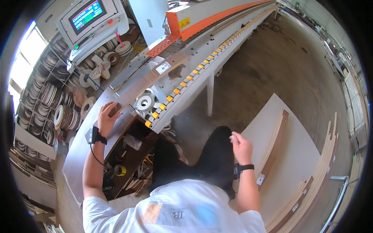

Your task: Feeding wood pieces into an edge banding or finishing machine in a manufacturing facility.

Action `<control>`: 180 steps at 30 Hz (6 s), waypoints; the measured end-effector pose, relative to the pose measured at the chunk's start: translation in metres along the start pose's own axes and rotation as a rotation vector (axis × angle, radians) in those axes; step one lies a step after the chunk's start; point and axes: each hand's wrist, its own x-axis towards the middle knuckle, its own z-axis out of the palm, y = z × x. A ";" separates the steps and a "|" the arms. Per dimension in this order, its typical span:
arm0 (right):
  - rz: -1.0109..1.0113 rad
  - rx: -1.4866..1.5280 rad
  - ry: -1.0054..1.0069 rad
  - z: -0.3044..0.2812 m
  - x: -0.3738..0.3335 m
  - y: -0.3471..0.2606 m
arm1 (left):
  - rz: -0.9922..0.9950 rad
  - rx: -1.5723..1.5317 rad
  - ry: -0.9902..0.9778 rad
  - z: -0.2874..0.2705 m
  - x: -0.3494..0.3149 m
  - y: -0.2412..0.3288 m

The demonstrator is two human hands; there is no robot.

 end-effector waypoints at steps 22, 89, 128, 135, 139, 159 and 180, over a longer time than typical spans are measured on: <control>0.566 0.569 -0.478 0.064 -0.026 0.015 | -0.064 0.413 -0.018 0.097 0.127 -0.022; 0.821 -0.641 0.428 -0.086 -0.152 0.136 | 0.124 0.245 0.054 0.126 0.113 -0.056; -0.645 -0.517 0.346 -0.041 -0.033 -0.083 | 0.556 0.010 -0.259 0.063 0.052 0.190; -0.501 -0.358 0.176 -0.013 -0.053 -0.061 | 0.060 0.126 -0.001 0.052 0.078 0.071; -0.455 -0.247 0.081 0.003 -0.058 -0.064 | -0.004 0.241 0.154 0.067 0.080 0.010; 0.110 0.264 -0.523 0.047 -0.048 -0.005 | 0.023 0.228 0.139 0.106 0.123 -0.020; 0.227 0.450 -0.448 0.041 -0.050 0.019 | 0.039 0.463 -0.191 0.215 0.250 -0.040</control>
